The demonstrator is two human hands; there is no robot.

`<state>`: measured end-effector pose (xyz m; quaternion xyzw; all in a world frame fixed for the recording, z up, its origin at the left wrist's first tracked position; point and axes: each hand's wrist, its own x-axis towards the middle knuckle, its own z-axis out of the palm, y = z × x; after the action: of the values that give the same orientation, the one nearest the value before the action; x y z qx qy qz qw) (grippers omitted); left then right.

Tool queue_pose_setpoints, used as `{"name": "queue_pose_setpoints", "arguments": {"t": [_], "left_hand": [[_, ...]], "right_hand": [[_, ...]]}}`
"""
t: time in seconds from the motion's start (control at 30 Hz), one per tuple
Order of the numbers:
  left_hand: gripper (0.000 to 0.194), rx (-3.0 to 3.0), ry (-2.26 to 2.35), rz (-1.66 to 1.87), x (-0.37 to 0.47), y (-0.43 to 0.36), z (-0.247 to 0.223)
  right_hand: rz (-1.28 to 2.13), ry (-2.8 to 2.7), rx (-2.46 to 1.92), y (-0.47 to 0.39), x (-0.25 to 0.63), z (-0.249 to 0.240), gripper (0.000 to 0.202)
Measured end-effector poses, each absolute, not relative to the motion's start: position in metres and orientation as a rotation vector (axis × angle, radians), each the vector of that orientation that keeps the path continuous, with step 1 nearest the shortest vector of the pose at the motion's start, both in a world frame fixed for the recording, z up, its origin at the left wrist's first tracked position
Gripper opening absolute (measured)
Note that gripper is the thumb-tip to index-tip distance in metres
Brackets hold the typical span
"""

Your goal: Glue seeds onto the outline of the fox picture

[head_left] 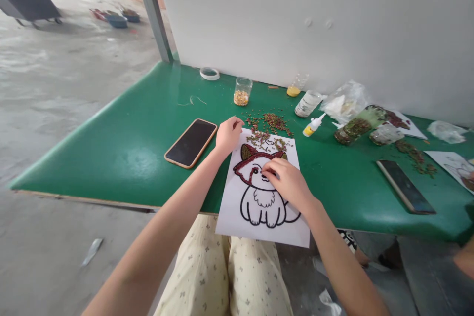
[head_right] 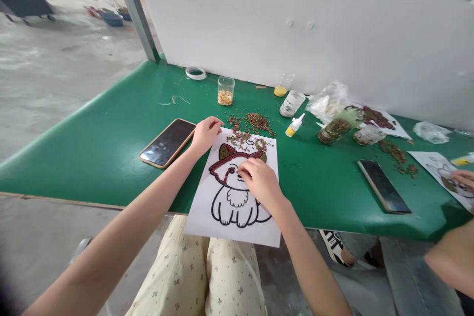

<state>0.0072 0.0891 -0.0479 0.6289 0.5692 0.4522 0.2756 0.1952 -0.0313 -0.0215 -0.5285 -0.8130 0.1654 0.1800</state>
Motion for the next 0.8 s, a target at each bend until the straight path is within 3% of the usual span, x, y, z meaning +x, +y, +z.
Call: {"name": "queue_pose_setpoints", "arguments": {"t": [0.8], "left_hand": [[0.019,1.696,1.551,1.179,0.0088,0.0868,-0.045]], "right_hand": [[0.311,-2.32,-1.498,-0.0332,0.1862,-0.0246,0.011]]}}
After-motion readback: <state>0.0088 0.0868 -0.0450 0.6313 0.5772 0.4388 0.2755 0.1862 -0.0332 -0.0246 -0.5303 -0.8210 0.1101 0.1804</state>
